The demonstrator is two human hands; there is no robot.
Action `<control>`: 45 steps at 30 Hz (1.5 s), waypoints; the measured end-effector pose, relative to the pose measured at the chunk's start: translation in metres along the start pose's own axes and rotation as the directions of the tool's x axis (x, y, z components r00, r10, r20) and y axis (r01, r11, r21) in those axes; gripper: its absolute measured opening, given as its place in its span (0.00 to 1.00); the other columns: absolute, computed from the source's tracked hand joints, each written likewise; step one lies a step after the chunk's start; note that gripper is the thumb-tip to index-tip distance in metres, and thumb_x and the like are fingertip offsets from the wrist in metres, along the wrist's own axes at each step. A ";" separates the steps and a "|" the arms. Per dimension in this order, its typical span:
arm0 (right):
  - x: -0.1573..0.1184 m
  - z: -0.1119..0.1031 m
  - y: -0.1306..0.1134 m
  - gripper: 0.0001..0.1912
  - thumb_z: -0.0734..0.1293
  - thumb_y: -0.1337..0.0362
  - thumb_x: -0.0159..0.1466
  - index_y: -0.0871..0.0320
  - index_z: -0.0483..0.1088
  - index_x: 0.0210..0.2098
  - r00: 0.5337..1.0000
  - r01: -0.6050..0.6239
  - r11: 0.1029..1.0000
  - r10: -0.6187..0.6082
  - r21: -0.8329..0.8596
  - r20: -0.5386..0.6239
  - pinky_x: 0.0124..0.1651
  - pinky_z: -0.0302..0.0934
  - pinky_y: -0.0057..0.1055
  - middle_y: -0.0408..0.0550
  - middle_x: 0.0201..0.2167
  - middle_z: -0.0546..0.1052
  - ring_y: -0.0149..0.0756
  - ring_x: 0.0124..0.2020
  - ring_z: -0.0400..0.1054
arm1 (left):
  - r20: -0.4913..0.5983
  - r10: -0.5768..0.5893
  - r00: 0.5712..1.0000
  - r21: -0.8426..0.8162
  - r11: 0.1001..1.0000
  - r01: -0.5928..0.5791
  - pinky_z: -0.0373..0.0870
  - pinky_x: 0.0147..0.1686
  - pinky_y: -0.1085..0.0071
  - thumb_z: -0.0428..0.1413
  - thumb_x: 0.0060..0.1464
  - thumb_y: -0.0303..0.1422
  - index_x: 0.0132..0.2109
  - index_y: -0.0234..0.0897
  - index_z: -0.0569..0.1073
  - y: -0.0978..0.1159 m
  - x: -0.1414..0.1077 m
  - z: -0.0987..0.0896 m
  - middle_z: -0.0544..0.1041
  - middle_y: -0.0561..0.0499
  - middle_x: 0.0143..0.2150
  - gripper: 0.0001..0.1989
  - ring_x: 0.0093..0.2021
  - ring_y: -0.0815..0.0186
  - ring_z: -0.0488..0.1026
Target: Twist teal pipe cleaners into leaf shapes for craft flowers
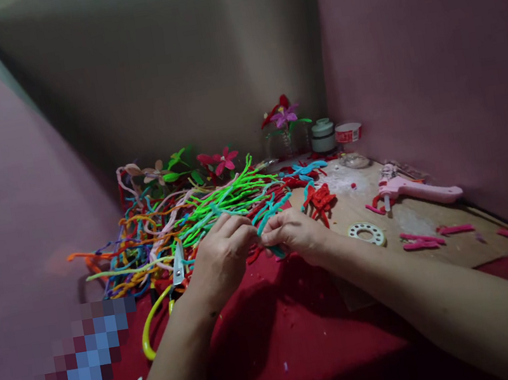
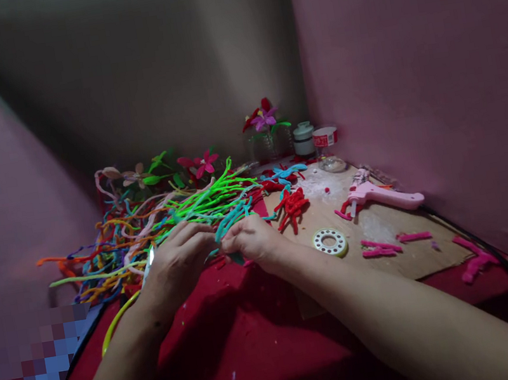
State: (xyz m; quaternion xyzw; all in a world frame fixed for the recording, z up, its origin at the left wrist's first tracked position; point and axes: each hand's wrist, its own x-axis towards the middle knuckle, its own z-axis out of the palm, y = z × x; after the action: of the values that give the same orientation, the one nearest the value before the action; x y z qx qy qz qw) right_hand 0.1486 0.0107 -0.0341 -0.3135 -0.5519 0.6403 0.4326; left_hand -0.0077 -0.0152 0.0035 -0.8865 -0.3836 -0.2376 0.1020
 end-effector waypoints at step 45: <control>-0.011 0.011 -0.012 0.06 0.65 0.66 0.47 0.62 0.66 0.16 0.989 0.116 0.993 -0.113 -0.031 0.093 0.21 0.48 0.25 0.39 0.13 0.65 0.23 0.15 0.54 | 0.064 -0.246 0.967 -0.593 0.770 0.235 0.62 0.38 0.71 0.57 0.47 0.32 0.29 0.36 0.73 -0.003 -0.002 -0.022 0.69 0.50 0.33 0.04 0.36 0.66 0.66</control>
State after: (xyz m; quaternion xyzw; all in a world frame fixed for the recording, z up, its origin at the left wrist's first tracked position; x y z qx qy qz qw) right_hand 0.1464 -0.0039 -0.0208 -0.2597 -0.5997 0.6180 0.4371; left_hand -0.0190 -0.0227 0.0216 -0.8149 -0.3989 -0.3646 -0.2097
